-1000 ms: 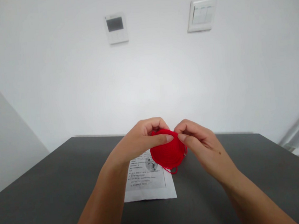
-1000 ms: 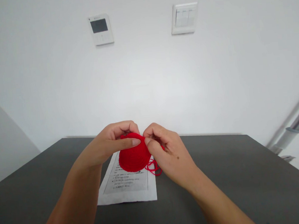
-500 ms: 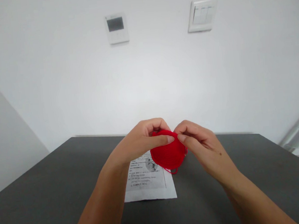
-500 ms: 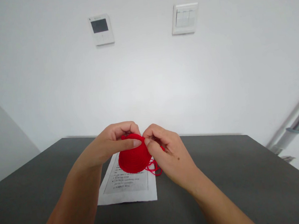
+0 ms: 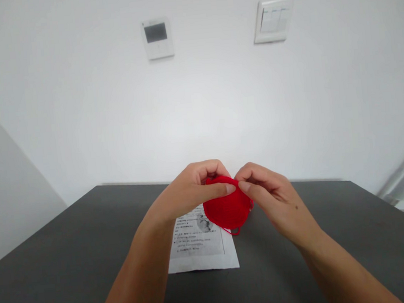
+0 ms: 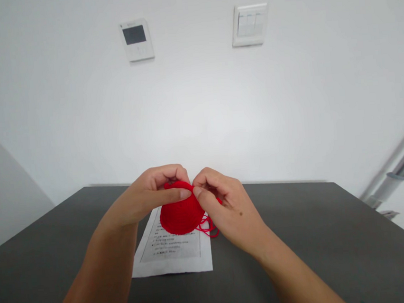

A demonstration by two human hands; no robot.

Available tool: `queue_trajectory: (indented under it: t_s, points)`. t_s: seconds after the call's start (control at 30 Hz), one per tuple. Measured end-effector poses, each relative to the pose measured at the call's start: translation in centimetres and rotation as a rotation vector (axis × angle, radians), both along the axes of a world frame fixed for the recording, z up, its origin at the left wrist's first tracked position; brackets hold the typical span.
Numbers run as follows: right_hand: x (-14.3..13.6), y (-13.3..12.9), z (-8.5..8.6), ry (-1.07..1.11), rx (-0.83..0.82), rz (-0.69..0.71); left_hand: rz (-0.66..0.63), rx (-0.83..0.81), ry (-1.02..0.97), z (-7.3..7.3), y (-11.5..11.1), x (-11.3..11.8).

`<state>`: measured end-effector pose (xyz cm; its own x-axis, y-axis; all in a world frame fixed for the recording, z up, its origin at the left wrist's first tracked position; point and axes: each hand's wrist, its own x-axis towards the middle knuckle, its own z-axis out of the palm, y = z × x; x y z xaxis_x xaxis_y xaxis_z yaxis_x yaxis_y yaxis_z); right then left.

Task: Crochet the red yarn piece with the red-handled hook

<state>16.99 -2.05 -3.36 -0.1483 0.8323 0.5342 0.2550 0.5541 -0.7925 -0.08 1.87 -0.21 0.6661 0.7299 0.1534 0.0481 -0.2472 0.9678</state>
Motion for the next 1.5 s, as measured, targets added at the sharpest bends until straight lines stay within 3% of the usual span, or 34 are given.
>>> queue_trajectory:
  t_s: [1.5]
  points:
    - [-0.02,-0.15,0.06,0.000,-0.035,0.007,0.038,0.004,-0.003,-0.02,-0.03,0.05]
